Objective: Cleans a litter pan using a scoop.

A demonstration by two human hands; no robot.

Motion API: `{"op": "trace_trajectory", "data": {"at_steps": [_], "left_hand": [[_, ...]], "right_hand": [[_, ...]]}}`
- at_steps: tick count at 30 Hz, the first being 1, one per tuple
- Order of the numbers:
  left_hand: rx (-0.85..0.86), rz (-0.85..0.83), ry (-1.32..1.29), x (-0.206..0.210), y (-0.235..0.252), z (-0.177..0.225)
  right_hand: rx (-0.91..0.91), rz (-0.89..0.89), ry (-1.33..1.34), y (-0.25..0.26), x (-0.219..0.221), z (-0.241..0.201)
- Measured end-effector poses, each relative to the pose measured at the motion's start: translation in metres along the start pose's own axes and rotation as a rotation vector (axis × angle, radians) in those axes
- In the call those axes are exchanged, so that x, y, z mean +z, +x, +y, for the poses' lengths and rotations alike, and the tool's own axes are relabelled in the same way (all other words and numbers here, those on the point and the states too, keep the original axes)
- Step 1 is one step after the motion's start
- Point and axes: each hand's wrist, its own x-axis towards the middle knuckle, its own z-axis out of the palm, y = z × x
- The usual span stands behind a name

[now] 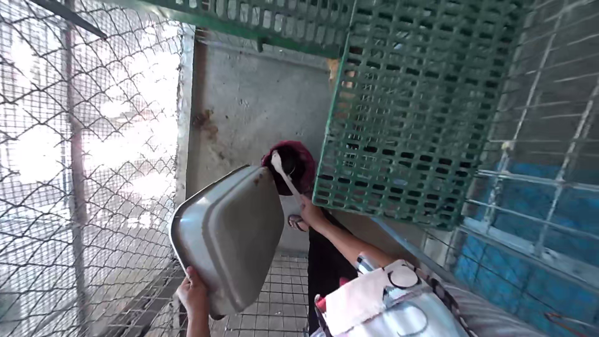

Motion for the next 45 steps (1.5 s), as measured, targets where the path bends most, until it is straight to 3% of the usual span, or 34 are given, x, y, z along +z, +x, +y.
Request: {"op": "trace_trajectory", "data": {"at_steps": [8, 13, 16, 18, 23, 29, 32, 38, 45], "left_hand": [[0.054, -0.029, 0.011, -0.001, -0.006, 0.014], [0.219, -0.08, -0.062, 0.003, -0.008, 0.013], [0.272, -0.099, -0.075, 0.0, -0.002, 0.011], [0.241, -0.083, -0.028, -0.003, 0.009, 0.007], [0.052, -0.02, 0.062, -0.017, 0.046, -0.017], [0.053, -0.026, 0.03, -0.025, 0.075, -0.021], [0.029, -0.011, 0.021, -0.024, 0.072, -0.008], [-0.058, 0.028, 0.005, -0.015, 0.053, 0.011], [0.018, 0.015, -0.004, -0.009, 0.047, 0.016]], "right_hand": [[-0.051, -0.076, -0.336, -0.051, -0.046, -0.03], [-0.02, -0.139, -0.398, -0.023, -0.052, -0.043], [-0.011, -0.227, -0.484, 0.032, -0.042, -0.036], [-0.015, -0.253, -0.468, 0.059, -0.037, -0.033], [0.109, -0.145, -0.284, 0.061, -0.027, -0.009], [-0.081, 0.015, -0.257, 0.012, -0.039, 0.002], [-0.002, -0.049, -0.179, -0.014, -0.034, -0.011], [-0.043, -0.116, -0.215, -0.039, -0.017, -0.008], [-0.015, -0.202, -0.389, -0.011, -0.023, -0.025]]}}
